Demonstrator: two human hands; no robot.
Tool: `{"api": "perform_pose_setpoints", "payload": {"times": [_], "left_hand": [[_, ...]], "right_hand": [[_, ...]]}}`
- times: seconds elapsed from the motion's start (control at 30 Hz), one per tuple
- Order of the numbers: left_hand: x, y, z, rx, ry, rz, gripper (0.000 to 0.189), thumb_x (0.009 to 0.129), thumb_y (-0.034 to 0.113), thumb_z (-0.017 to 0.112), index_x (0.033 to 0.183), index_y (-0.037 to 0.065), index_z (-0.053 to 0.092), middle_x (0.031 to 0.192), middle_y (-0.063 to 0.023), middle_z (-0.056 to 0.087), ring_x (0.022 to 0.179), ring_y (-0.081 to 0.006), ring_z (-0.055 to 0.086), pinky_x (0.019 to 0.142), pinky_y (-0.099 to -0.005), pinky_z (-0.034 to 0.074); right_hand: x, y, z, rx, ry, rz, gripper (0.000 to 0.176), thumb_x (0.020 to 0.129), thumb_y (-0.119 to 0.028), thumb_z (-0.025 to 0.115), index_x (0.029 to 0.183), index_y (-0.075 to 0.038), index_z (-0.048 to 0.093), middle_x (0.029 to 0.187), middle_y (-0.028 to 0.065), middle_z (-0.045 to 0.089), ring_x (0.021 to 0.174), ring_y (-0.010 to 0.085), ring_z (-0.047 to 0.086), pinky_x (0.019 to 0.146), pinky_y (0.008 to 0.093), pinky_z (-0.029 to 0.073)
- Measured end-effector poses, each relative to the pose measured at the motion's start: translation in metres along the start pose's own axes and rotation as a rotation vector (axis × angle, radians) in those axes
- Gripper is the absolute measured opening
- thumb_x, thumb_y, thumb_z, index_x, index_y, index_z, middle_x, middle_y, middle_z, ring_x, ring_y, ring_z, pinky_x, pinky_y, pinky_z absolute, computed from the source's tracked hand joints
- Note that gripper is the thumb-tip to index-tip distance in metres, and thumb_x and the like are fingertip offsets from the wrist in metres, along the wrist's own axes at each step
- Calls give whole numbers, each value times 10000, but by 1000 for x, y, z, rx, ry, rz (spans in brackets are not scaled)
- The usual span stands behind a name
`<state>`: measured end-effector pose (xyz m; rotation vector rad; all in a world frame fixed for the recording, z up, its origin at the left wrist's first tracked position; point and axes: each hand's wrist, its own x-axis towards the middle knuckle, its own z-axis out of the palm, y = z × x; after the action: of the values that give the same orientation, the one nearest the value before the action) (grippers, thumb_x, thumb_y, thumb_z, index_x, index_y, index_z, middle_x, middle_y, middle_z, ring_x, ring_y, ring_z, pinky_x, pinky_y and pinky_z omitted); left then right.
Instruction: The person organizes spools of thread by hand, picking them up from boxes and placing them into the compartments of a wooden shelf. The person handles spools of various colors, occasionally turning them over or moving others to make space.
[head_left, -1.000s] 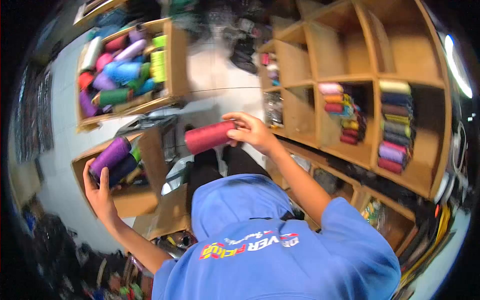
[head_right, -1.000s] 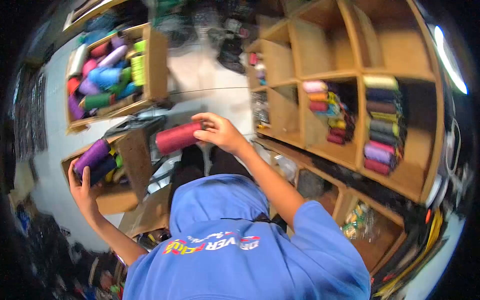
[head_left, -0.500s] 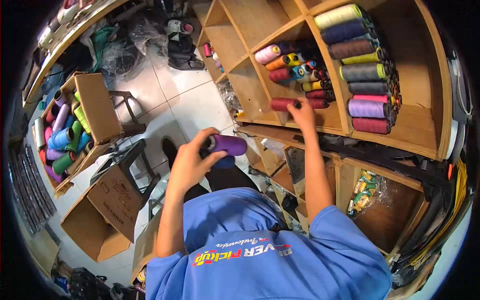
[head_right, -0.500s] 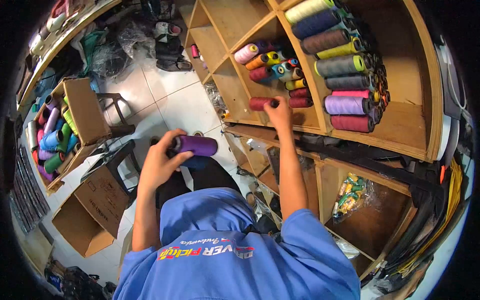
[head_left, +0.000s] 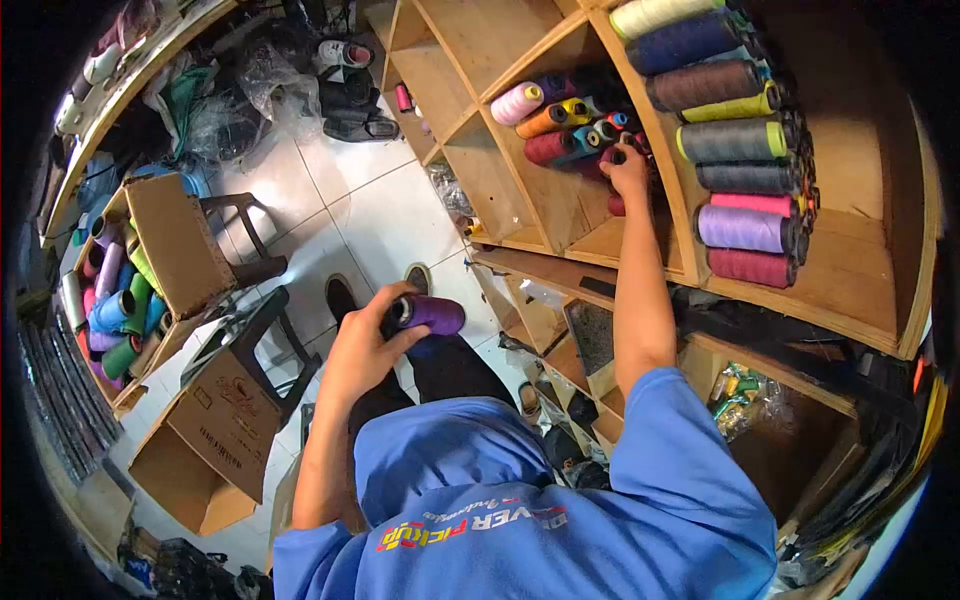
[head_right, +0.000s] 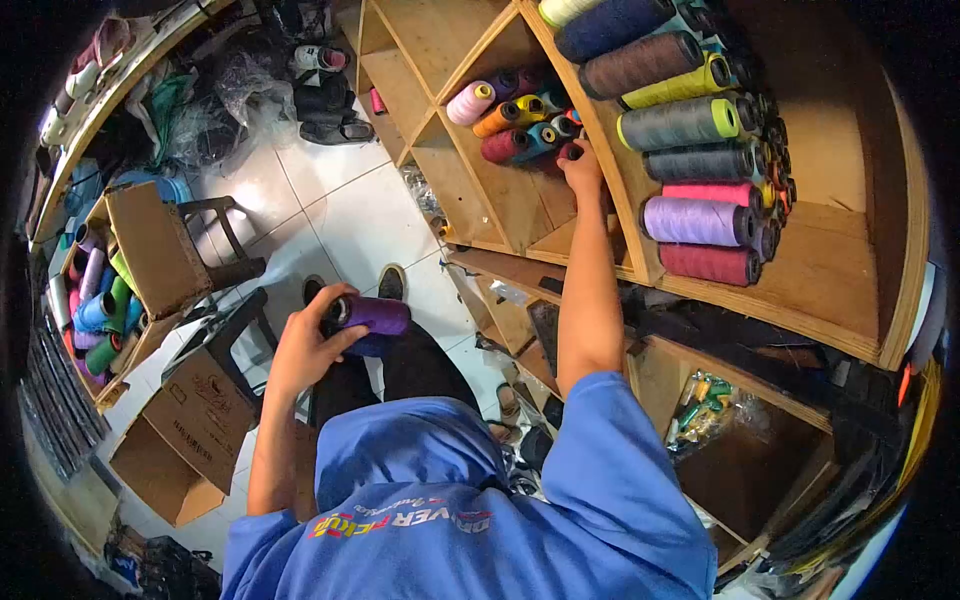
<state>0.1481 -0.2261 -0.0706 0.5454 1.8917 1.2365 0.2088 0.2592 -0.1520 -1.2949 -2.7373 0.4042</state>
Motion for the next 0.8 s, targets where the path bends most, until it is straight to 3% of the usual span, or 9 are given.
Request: {"api": "perform_pose_setpoints", "payload": {"times": [0.13,0.27,0.37,0.47,0.57,0.63,0.7,0.77,0.8], "left_hand": [[-2,-13,-9,40,88,-19,460,777,95,731,1182,46,520,825,-78,648,569,-101,560,493,-264,465],[-1,-14,-16,26,94,-80,455,783,88,725,1185,48,518,828,-74,639,593,-90,560,498,-259,471],[2,-12,-16,19,86,-86,451,784,89,725,1184,51,519,819,-75,636,578,-94,559,489,-264,463],[6,-3,-15,-18,65,-61,449,785,103,727,1181,53,520,813,-76,635,559,-101,560,479,-269,454],[14,1,-11,-30,62,-3,450,786,126,730,1178,53,522,809,-79,635,538,-113,568,474,-270,447],[21,5,-6,-22,56,26,449,786,141,732,1174,52,524,808,-82,637,530,-119,576,474,-269,445],[30,10,3,-23,63,82,452,780,145,732,1175,57,531,790,-112,642,520,-149,593,491,-286,456],[36,19,9,0,40,119,456,777,144,731,1179,60,533,800,-136,653,543,-191,624,521,-308,474],[39,23,12,-1,23,122,478,775,149,732,1195,61,522,826,-153,658,592,-223,638,547,-322,481]], "right_hand": [[-5,-21,-8,9,-69,62,585,686,-144,776,1221,-60,556,1237,191,561,1159,335,525,974,385,413],[-4,-21,-9,61,-90,109,616,689,-129,775,1249,-52,528,1268,203,534,1188,336,501,985,392,405],[2,12,14,52,122,-103,604,679,-221,782,1224,-83,562,1156,172,621,1039,322,608,872,396,472],[-13,2,4,-26,137,-1,601,700,-188,772,1229,-32,533,1125,157,632,998,281,623,850,375,482],[-56,-31,-16,223,42,0,560,721,-149,754,1218,-15,532,1070,123,640,955,218,623,825,337,489],[-102,-74,-28,489,-308,-131,553,735,-138,745,1233,-29,531,1074,91,628,947,180,605,826,315,489],[-157,-117,-37,678,-723,-235,561,737,-156,753,1241,-42,535,1187,98,598,1028,179,583,842,322,485],[-195,-152,-53,641,-921,-322,569,722,-149,757,1233,-31,537,1212,119,579,1069,207,570,881,336,469],[-208,-158,-49,548,-803,-448,573,713,-145,758,1227,-24,536,1199,126,582,1065,234,574,892,343,463]]}}
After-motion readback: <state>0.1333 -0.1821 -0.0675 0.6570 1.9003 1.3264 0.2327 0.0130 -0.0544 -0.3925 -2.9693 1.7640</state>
